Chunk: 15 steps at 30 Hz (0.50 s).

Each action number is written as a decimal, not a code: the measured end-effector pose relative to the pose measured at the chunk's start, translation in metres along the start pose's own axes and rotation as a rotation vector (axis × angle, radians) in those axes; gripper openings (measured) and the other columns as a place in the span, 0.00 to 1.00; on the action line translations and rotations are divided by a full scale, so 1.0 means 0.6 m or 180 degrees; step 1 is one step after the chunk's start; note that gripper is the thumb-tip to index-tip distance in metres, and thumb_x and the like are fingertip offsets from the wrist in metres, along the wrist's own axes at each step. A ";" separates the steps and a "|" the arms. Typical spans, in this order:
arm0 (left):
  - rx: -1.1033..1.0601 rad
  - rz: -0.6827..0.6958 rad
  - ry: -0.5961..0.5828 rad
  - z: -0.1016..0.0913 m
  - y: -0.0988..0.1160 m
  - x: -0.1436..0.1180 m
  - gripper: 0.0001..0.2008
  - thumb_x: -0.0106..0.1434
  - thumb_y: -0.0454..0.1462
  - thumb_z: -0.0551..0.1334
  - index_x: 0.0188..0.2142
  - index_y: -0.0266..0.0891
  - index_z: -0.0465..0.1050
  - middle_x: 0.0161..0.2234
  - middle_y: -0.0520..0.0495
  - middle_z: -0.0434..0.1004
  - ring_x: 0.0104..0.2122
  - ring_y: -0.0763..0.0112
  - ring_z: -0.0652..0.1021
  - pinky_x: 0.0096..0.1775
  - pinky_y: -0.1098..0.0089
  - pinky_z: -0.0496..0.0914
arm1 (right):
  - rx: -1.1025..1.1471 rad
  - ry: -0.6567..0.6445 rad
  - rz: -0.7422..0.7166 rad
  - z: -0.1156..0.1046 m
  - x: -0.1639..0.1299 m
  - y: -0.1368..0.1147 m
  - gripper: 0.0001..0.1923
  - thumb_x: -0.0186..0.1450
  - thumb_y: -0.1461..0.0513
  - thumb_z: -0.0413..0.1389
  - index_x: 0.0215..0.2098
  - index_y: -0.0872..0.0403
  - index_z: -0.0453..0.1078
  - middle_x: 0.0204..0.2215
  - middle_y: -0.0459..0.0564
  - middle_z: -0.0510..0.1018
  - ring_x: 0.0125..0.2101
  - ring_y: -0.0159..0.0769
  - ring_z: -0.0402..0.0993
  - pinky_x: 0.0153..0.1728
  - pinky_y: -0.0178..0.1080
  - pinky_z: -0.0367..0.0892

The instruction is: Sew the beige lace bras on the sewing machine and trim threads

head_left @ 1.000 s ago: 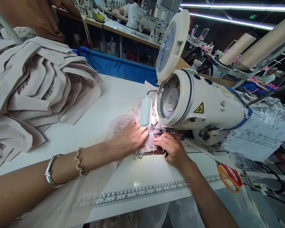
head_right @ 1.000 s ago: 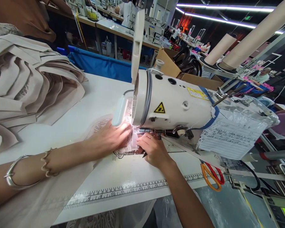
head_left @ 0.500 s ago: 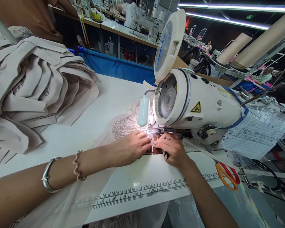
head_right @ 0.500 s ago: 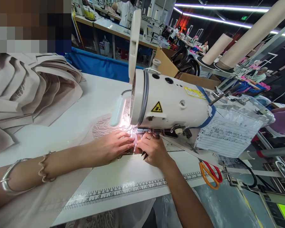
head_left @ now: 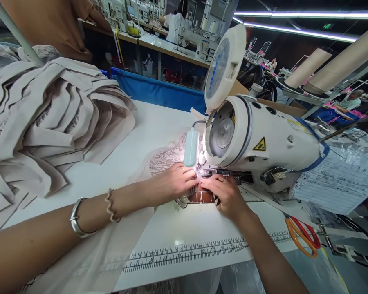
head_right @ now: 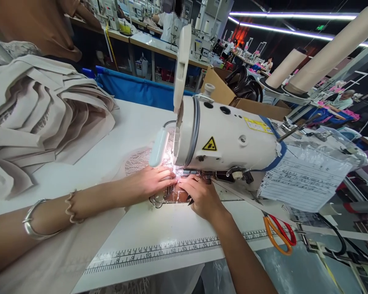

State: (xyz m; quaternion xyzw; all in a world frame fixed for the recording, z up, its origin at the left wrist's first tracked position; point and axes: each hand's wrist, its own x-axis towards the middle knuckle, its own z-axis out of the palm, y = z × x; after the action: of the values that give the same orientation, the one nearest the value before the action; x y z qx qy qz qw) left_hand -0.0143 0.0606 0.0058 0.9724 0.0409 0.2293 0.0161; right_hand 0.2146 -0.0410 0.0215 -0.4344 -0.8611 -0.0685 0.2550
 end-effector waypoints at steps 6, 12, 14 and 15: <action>-0.0062 -0.0206 -0.0379 -0.004 -0.023 0.004 0.19 0.68 0.23 0.50 0.52 0.36 0.72 0.49 0.39 0.78 0.48 0.60 0.76 0.52 0.59 0.63 | -0.0196 -0.0088 0.0150 0.002 -0.004 0.000 0.29 0.56 0.79 0.44 0.48 0.54 0.73 0.47 0.49 0.84 0.45 0.41 0.77 0.39 0.41 0.72; -0.0231 -0.0506 -0.0591 -0.019 -0.037 0.008 0.19 0.72 0.29 0.48 0.52 0.42 0.73 0.50 0.44 0.78 0.46 0.62 0.75 0.54 0.59 0.60 | -0.0183 0.0094 -0.0002 0.003 -0.002 0.000 0.26 0.57 0.79 0.44 0.44 0.53 0.73 0.44 0.49 0.84 0.43 0.40 0.76 0.42 0.41 0.72; -0.0273 -0.0580 -0.0559 -0.023 -0.036 0.008 0.18 0.73 0.30 0.49 0.51 0.43 0.75 0.48 0.44 0.79 0.44 0.63 0.75 0.54 0.59 0.60 | -0.0177 0.0128 -0.0003 0.004 -0.002 0.000 0.26 0.57 0.79 0.44 0.43 0.53 0.73 0.42 0.50 0.83 0.42 0.40 0.76 0.42 0.40 0.71; -0.0286 -0.0661 -0.0469 -0.023 -0.035 0.007 0.18 0.73 0.30 0.49 0.50 0.43 0.75 0.47 0.45 0.80 0.43 0.64 0.75 0.53 0.60 0.61 | -0.0174 0.0117 0.0028 0.003 -0.003 -0.001 0.25 0.57 0.79 0.44 0.42 0.53 0.73 0.40 0.50 0.83 0.41 0.39 0.76 0.42 0.39 0.70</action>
State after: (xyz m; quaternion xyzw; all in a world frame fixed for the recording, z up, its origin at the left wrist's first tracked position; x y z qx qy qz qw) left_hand -0.0179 0.0818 0.0188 0.9754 0.1297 0.1560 0.0863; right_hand 0.2144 -0.0418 0.0188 -0.4437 -0.8522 -0.0989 0.2592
